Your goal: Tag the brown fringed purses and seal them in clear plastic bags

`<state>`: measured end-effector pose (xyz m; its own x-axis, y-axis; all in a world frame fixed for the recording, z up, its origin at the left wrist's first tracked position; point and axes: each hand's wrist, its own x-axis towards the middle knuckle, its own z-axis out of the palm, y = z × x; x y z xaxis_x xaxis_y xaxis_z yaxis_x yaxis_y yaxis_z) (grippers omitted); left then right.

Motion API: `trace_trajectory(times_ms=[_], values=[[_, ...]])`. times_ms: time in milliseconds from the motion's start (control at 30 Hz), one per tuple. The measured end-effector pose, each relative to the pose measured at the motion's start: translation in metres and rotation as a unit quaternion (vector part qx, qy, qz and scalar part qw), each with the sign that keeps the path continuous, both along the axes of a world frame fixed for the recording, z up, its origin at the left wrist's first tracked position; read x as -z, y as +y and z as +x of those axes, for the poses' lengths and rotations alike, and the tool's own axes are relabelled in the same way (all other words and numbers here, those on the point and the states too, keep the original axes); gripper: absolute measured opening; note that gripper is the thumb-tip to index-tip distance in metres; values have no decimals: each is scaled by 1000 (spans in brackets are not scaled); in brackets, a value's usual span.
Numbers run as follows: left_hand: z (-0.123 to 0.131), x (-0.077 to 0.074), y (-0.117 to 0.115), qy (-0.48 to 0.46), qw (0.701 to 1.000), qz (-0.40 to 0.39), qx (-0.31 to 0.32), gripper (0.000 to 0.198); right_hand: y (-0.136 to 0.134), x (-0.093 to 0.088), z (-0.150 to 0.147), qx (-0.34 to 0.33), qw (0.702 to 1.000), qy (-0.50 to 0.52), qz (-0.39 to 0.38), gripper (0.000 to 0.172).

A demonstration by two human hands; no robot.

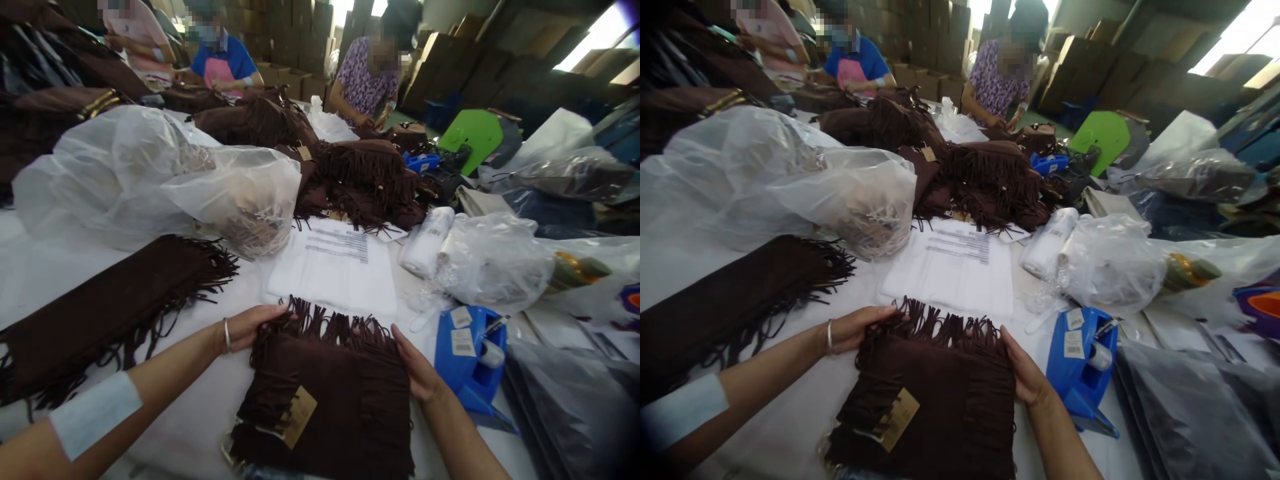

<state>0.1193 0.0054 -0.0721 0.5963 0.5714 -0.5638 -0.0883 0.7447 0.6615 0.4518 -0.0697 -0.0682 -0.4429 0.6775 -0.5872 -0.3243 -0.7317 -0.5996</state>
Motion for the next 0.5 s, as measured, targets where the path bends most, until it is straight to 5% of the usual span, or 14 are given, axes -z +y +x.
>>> trace_trajectory(times_ms=[100,167,267,367,433,500], values=[[12,-2,7,10,991,130,36,44,2,-4,1,24,995,-65,76,59],[14,-8,1,68,954,276,97,34,-4,-14,2,2,976,-152,157,53],[8,-17,-28,149,815,526,194,29,-26,-25,1,-123,877,-334,321,47],[-1,-15,-73,185,681,672,226,37,-55,-19,-2,-216,755,-423,451,53],[-4,-10,-104,218,642,699,226,44,-76,-10,-5,-228,728,-430,483,57],[-4,-8,-128,225,639,702,219,46,-96,-4,-4,-245,734,-399,492,55]])
